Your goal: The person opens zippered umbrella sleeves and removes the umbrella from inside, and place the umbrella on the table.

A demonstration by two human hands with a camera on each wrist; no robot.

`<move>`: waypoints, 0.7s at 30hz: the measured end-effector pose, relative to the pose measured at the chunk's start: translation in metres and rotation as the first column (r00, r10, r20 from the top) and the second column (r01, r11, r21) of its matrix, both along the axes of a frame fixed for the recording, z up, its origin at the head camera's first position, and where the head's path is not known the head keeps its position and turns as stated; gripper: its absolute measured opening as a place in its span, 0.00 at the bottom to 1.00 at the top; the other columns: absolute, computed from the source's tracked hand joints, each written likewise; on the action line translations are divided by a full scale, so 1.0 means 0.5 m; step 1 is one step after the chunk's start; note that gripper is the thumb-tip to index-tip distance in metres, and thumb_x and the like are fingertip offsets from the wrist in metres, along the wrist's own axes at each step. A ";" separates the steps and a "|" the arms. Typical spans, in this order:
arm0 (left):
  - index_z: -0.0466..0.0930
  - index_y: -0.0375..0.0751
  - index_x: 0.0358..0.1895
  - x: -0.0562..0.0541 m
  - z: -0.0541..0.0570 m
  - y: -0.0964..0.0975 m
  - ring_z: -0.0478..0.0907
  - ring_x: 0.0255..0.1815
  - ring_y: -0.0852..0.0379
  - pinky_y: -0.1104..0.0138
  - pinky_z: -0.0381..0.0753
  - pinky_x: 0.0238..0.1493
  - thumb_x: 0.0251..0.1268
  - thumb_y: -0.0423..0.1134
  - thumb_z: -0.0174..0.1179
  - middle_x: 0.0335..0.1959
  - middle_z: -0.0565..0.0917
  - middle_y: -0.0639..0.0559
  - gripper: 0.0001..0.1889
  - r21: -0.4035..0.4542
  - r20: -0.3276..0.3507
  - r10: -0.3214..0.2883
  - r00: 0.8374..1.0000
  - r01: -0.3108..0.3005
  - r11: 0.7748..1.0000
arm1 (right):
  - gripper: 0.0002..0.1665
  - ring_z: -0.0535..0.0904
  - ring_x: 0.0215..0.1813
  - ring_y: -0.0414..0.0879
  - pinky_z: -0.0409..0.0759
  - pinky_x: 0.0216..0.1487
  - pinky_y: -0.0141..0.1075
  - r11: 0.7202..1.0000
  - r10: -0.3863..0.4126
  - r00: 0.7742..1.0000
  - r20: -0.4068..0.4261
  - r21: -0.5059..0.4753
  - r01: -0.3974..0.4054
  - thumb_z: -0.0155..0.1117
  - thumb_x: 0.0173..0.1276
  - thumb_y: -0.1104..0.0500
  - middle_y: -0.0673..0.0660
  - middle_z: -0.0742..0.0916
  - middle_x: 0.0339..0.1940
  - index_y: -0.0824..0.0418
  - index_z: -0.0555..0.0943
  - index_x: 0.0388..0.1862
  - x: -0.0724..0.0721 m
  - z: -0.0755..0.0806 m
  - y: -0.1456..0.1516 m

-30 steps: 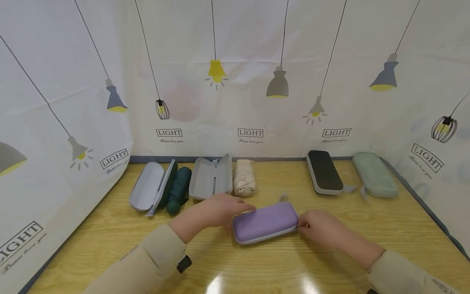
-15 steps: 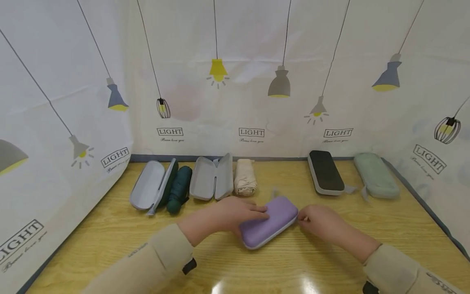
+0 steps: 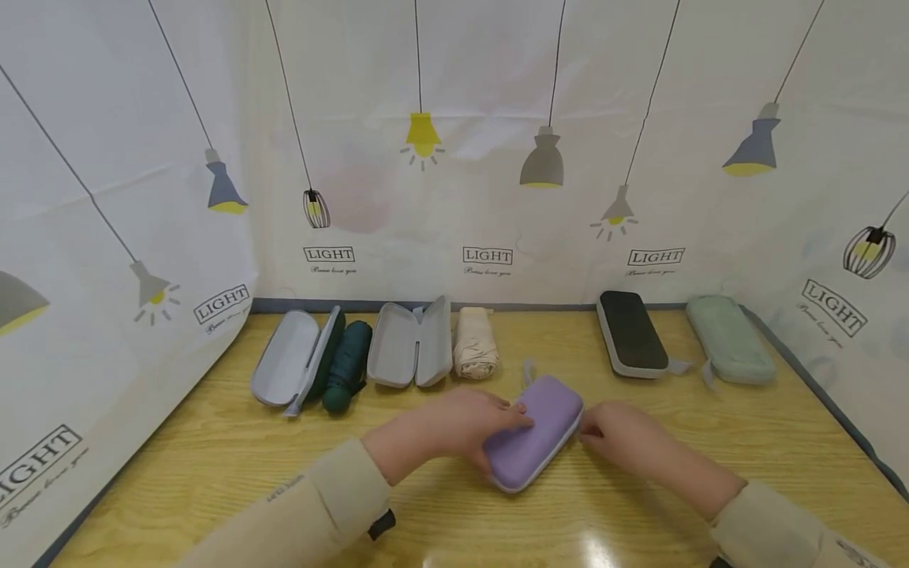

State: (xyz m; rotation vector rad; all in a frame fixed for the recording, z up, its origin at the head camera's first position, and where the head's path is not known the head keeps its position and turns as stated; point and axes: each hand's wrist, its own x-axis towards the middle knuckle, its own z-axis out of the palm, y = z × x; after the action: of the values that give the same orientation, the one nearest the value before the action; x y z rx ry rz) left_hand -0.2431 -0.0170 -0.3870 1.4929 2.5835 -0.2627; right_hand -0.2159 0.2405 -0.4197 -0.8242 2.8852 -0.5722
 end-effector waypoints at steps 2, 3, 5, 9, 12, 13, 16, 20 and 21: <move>0.65 0.55 0.72 0.003 -0.004 0.007 0.73 0.61 0.61 0.70 0.72 0.57 0.47 0.62 0.73 0.69 0.70 0.53 0.46 0.003 -0.007 -0.003 1.000 0.003 1.000 | 0.08 0.71 0.28 0.31 0.73 0.28 0.34 1.000 0.017 1.000 -0.005 -0.010 -0.017 0.68 0.62 0.65 0.39 0.79 0.24 0.53 0.82 0.26 0.006 -0.003 -0.001; 0.65 0.55 0.72 0.005 -0.006 0.010 0.73 0.62 0.61 0.70 0.71 0.58 0.47 0.62 0.73 0.69 0.70 0.53 0.46 0.009 -0.010 -0.004 1.000 0.004 1.000 | 0.08 0.71 0.28 0.31 0.74 0.29 0.34 0.999 0.030 1.000 -0.010 -0.017 -0.030 0.68 0.61 0.65 0.39 0.80 0.24 0.53 0.82 0.26 0.008 -0.004 -0.001; 0.66 0.54 0.72 0.010 -0.008 0.017 0.73 0.62 0.60 0.70 0.70 0.59 0.47 0.62 0.72 0.69 0.70 0.51 0.46 0.017 -0.019 -0.007 1.000 0.007 1.000 | 0.08 0.73 0.29 0.31 0.75 0.29 0.34 0.998 0.050 0.999 0.003 -0.028 -0.050 0.68 0.61 0.65 0.39 0.81 0.25 0.53 0.83 0.27 0.014 -0.006 -0.002; 0.67 0.54 0.71 0.019 -0.010 0.033 0.73 0.61 0.60 0.70 0.70 0.60 0.46 0.64 0.72 0.69 0.70 0.50 0.46 0.017 -0.043 0.009 0.999 -0.008 1.000 | 0.10 0.75 0.30 0.31 0.77 0.30 0.35 0.995 0.098 0.995 0.018 -0.034 -0.097 0.69 0.60 0.65 0.38 0.81 0.26 0.50 0.82 0.25 0.025 -0.006 -0.008; 0.67 0.54 0.70 0.025 -0.012 0.045 0.74 0.60 0.60 0.70 0.71 0.58 0.46 0.66 0.70 0.68 0.71 0.50 0.45 -0.010 -0.072 0.017 0.997 -0.018 1.000 | 0.11 0.74 0.30 0.30 0.76 0.29 0.35 0.992 0.123 0.992 0.018 -0.031 -0.122 0.70 0.59 0.65 0.37 0.81 0.26 0.49 0.81 0.24 0.034 -0.005 -0.012; 0.67 0.55 0.70 0.027 -0.012 0.048 0.75 0.59 0.60 0.70 0.72 0.57 0.46 0.67 0.69 0.68 0.72 0.50 0.45 -0.019 -0.083 0.018 0.996 -0.020 1.000 | 0.11 0.74 0.30 0.30 0.76 0.29 0.34 0.992 0.126 0.992 0.033 -0.035 -0.125 0.70 0.59 0.65 0.37 0.81 0.26 0.50 0.81 0.24 0.037 -0.005 -0.012; 0.68 0.55 0.70 0.030 -0.014 0.058 0.75 0.58 0.60 0.70 0.73 0.55 0.46 0.69 0.67 0.67 0.73 0.51 0.45 -0.034 -0.103 0.027 0.994 -0.031 0.999 | 0.09 0.74 0.31 0.31 0.76 0.30 0.34 0.990 0.132 0.987 0.094 -0.053 -0.128 0.70 0.60 0.65 0.38 0.81 0.27 0.50 0.82 0.26 0.046 -0.002 -0.013; 0.70 0.57 0.66 0.035 -0.017 0.069 0.78 0.51 0.60 0.70 0.77 0.48 0.44 0.71 0.66 0.61 0.77 0.52 0.43 -0.042 -0.151 0.038 0.988 -0.045 0.998 | 0.09 0.75 0.32 0.31 0.77 0.31 0.34 0.986 0.161 0.979 0.125 -0.069 -0.153 0.69 0.61 0.65 0.38 0.82 0.29 0.51 0.83 0.27 0.057 0.001 -0.018; 0.71 0.57 0.64 0.037 -0.018 0.072 0.79 0.49 0.60 0.70 0.78 0.45 0.43 0.72 0.66 0.60 0.78 0.52 0.43 -0.045 -0.164 0.038 0.986 -0.046 0.998 | 0.09 0.75 0.32 0.31 0.77 0.31 0.34 0.983 0.174 0.978 0.111 -0.071 -0.167 0.69 0.61 0.66 0.37 0.82 0.29 0.51 0.83 0.27 0.060 0.000 -0.019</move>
State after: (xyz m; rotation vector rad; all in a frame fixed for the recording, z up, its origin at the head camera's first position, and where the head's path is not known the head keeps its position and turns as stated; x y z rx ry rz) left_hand -0.2245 0.0188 -0.3961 1.4550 2.7096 -0.4577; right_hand -0.1858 0.2309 -0.4195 -0.9998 2.6708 -0.6679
